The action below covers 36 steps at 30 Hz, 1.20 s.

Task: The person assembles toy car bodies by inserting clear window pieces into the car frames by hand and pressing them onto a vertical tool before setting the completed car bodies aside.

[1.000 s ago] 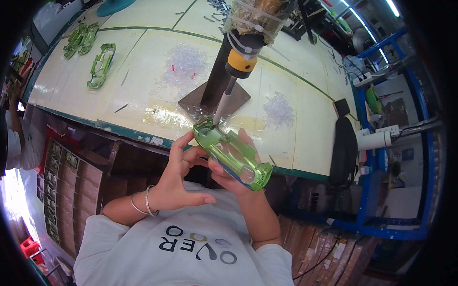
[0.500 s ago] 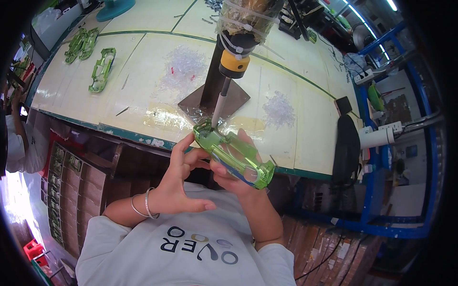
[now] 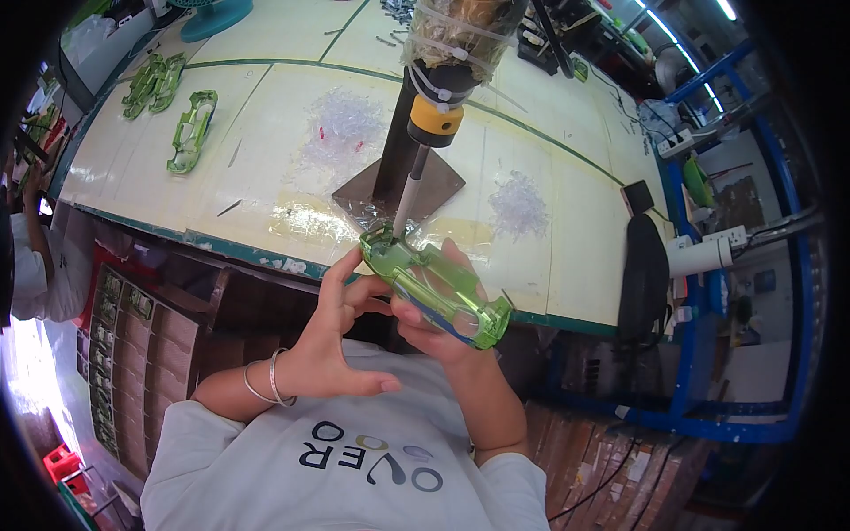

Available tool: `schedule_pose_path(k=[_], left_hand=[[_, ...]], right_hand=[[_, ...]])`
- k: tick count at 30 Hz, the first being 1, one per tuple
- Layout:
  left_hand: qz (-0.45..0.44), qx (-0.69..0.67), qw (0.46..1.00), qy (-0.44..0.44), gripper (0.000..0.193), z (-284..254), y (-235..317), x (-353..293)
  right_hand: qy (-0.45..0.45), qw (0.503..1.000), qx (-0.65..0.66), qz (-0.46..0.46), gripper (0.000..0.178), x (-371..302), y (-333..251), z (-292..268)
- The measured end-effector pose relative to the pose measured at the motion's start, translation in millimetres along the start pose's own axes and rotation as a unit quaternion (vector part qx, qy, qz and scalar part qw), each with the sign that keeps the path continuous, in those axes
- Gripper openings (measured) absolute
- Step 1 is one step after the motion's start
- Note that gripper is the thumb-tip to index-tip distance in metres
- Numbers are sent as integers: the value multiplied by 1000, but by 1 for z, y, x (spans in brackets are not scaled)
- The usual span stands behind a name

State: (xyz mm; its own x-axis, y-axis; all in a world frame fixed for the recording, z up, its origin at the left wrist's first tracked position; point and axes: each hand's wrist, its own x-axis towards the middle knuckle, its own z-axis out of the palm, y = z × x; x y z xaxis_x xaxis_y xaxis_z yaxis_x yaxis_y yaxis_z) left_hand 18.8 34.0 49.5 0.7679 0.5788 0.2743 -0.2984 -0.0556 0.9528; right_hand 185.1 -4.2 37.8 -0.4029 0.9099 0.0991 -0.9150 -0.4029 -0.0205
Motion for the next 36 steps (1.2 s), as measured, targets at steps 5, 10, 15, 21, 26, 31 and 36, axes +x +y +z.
schedule_pose_path(k=[5, 10, 15, 21, 26, 31, 36], left_hand=[[-4, 1, 1000, -3, 112, -4, -3, -1], [-24, -15, 1000, -6, 108, -7, -11, -5], [-82, -42, 996, 13, 87, -21, -23, -15], [32, 359, 897, 256, 31, -117, -7, -8], [85, 692, 630, 342, 35, -198, 0, 4], [20, 751, 592, 290, 26, -245, -12, -5], [-79, 741, 628, 226, 12, -232, 2, -4]], right_hand=[[64, 998, -2, -27, 60, 4, 4, 10], [62, 997, -46, -9, 61, -1, 5, -8], [224, 973, -18, -59, 59, -27, 21, -5], [356, 838, -263, -320, 40, -80, -55, 20], [531, 484, -592, -366, 53, -103, -169, 13], [586, 277, -659, -382, 61, -84, -250, -19], [533, 248, -574, -570, 56, -70, -264, -40]])
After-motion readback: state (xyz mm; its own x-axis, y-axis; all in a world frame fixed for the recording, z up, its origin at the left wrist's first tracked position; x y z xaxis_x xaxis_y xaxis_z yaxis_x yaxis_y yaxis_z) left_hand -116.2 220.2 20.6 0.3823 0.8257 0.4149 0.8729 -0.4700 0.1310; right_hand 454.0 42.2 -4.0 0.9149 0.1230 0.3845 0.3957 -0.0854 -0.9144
